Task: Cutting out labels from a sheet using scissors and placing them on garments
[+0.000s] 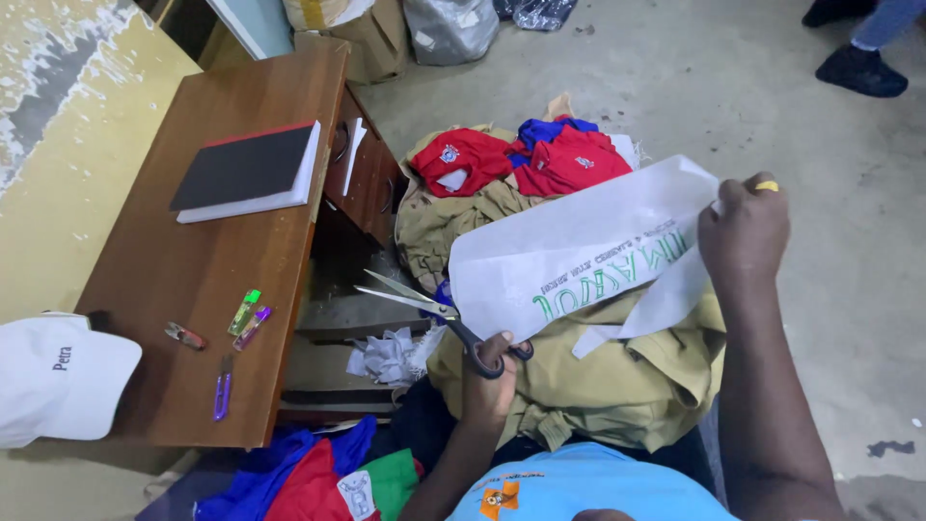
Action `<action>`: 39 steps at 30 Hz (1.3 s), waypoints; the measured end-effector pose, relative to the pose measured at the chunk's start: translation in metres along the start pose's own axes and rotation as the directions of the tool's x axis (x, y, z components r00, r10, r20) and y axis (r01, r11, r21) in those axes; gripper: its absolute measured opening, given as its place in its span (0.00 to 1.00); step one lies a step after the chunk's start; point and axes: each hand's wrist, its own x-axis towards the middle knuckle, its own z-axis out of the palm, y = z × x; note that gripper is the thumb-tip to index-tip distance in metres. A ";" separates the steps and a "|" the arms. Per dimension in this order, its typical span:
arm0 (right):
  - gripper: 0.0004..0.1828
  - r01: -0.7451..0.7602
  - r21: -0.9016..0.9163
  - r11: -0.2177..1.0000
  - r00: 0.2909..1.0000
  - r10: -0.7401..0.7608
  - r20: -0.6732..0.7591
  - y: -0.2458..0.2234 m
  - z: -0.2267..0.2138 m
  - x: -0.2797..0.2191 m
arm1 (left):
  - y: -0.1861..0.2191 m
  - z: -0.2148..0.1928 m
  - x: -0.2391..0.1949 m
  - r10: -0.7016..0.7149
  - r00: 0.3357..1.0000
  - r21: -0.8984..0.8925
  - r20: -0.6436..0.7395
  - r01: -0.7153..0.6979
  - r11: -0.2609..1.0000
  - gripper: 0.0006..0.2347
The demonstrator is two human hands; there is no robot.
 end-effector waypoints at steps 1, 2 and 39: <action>0.12 -0.024 0.174 0.984 0.998 0.012 0.069 0.002 0.011 -0.009 | 0.000 -0.003 -0.002 -0.006 0.998 0.017 -0.064 0.007 1.000 0.21; 0.18 -0.041 0.344 0.938 0.992 -0.004 0.129 0.004 0.024 -0.010 | -0.003 -0.003 -0.002 0.002 0.991 0.022 -0.130 0.001 1.000 0.18; 0.32 -0.884 0.460 -0.086 0.433 0.222 0.874 -0.119 -0.096 -0.082 | 0.053 0.023 -0.005 -0.584 0.677 0.875 0.448 -0.197 0.443 0.08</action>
